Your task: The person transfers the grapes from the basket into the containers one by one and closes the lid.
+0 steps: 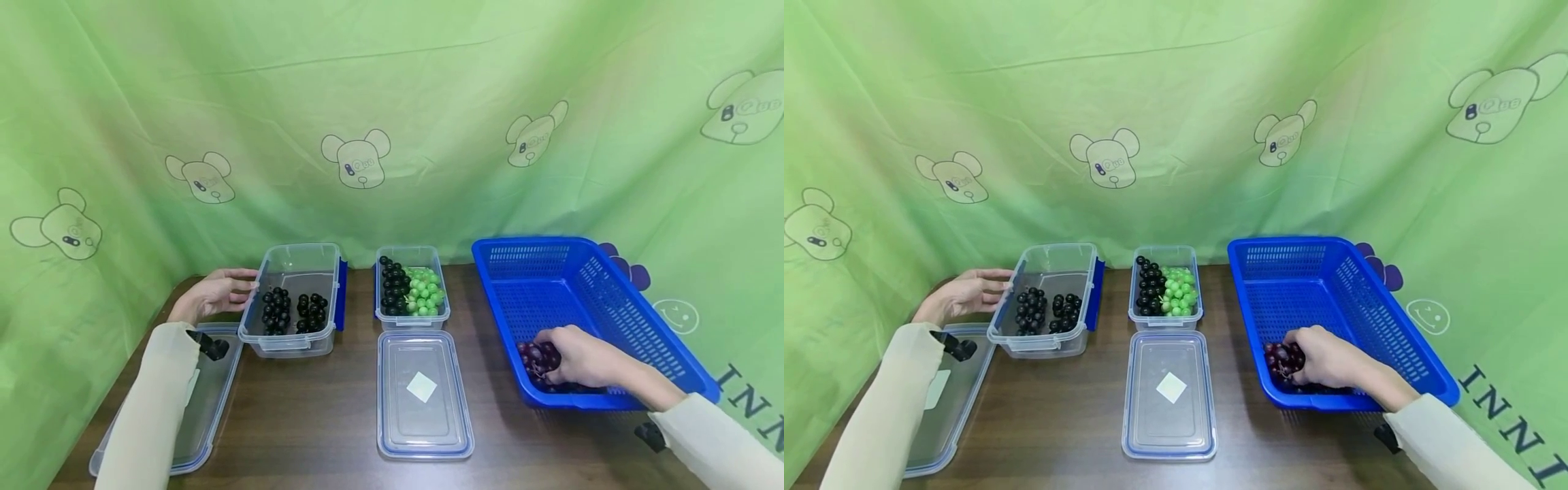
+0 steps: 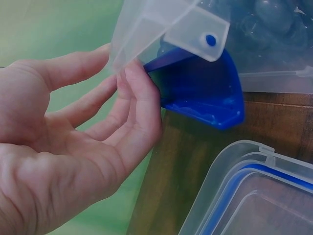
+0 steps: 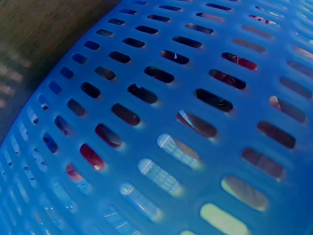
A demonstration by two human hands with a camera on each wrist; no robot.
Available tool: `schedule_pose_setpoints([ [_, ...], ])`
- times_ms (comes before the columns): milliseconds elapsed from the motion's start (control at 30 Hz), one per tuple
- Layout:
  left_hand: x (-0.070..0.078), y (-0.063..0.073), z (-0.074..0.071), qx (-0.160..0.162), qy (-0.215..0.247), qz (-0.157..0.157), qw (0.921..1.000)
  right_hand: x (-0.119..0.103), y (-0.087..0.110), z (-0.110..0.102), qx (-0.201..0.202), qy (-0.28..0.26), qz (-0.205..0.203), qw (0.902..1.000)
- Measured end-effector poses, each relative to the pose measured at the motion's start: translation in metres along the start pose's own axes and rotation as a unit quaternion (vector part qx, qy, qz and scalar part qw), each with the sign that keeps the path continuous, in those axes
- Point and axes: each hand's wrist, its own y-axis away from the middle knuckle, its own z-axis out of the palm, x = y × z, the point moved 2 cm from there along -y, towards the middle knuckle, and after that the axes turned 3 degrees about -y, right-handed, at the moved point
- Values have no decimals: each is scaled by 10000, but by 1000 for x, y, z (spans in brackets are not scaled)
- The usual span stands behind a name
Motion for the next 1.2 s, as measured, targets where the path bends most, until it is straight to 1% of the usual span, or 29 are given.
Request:
schedule_pose_setpoints([
  [200,0,1,1,14,32,-21,10000,0,3,-7,151,-93,101,9998],
  [367,0,1,1,1,70,-8,10000,2,7,-15,489,-45,37,9988],
  [500,0,1,1,2,77,-17,10000,5,11,-24,824,-90,99,9965],
  [633,0,1,1,17,55,-7,10000,5,14,-34,969,-158,186,9950],
  [767,0,1,1,31,54,6,10000,1,17,-46,1023,-169,240,9943],
  [833,-1,1,1,44,37,18,10000,-2,18,-53,1072,-256,308,9934],
  [933,-2,2,2,59,-41,24,10000,-6,19,-64,1215,-271,344,9916],
  [1067,-2,1,2,59,-113,22,9999,-13,17,-77,1445,-364,307,9884],
  [1200,-1,0,1,64,-131,56,9999,-24,13,-89,1554,-571,336,9856],
])
